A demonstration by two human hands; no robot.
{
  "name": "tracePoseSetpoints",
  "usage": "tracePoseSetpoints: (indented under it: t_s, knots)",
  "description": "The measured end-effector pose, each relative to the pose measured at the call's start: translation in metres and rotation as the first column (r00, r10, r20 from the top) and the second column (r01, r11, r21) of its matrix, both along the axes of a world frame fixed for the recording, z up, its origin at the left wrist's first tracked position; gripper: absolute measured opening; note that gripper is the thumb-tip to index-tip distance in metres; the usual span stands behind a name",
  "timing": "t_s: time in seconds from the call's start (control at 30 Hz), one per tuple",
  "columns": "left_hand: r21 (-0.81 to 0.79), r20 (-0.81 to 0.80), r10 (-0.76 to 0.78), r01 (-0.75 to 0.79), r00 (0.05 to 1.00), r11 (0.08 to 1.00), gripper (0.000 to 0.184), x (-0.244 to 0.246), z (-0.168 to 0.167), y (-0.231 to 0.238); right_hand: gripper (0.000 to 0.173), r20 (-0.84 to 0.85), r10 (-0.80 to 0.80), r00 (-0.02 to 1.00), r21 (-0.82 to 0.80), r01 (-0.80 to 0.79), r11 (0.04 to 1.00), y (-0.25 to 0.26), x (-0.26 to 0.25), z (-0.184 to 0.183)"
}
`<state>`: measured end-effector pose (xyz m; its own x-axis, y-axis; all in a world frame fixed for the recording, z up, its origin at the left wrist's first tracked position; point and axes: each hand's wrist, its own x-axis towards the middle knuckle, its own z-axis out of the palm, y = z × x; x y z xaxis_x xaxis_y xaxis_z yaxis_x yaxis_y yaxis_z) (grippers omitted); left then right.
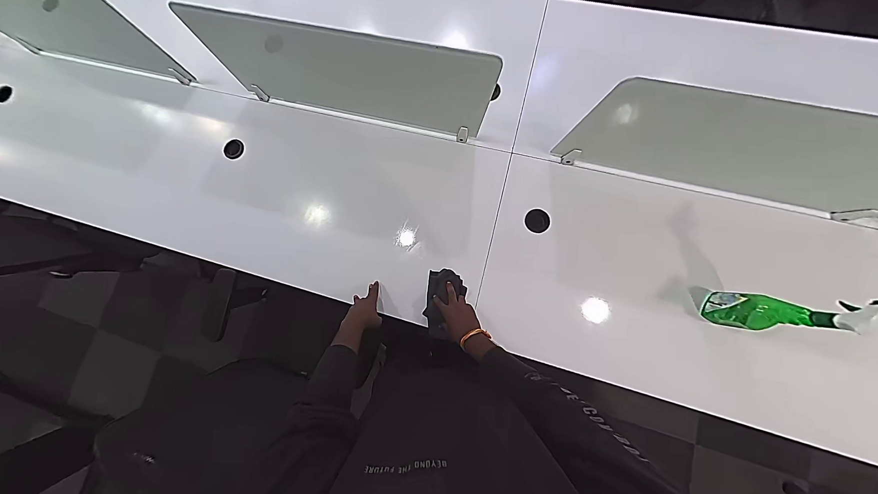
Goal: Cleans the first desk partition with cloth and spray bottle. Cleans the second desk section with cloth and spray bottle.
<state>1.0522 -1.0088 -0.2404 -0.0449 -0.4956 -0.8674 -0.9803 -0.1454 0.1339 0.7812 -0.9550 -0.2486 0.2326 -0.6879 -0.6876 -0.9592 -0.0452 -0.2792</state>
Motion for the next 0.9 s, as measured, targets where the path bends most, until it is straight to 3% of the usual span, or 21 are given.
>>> tracePoseSetpoints:
  t_s: [0.47,0.63,0.7,0.8,0.9]
  knots:
    - [-0.001,-0.084,-0.037,0.037,0.996,0.999,0.122,0.014,-0.003,-0.024,0.101,-0.054,-0.383,0.922,-0.030,0.382,0.924,-0.070,0.065,-0.016]
    - [0.013,-0.067,-0.009,0.010,0.998,1.000,0.121,0.017,-0.006,-0.037,0.099,-0.047,-0.516,0.855,0.008,0.517,0.856,-0.117,0.064,-0.001]
    - [0.017,-0.063,0.005,-0.004,0.998,1.000,0.120,0.019,-0.007,-0.042,0.095,-0.065,-0.435,0.898,0.068,0.438,0.896,-0.138,0.053,0.020]
    - [0.013,-0.073,0.006,-0.005,0.997,1.000,0.120,0.021,-0.009,-0.048,0.075,-0.043,-0.192,0.980,0.021,0.193,0.981,-0.156,0.032,0.042]
    - [0.009,-0.079,0.000,0.001,0.997,1.000,0.121,0.022,-0.009,-0.055,0.060,0.092,0.158,0.983,-0.074,-0.151,0.986,-0.148,0.018,0.023]
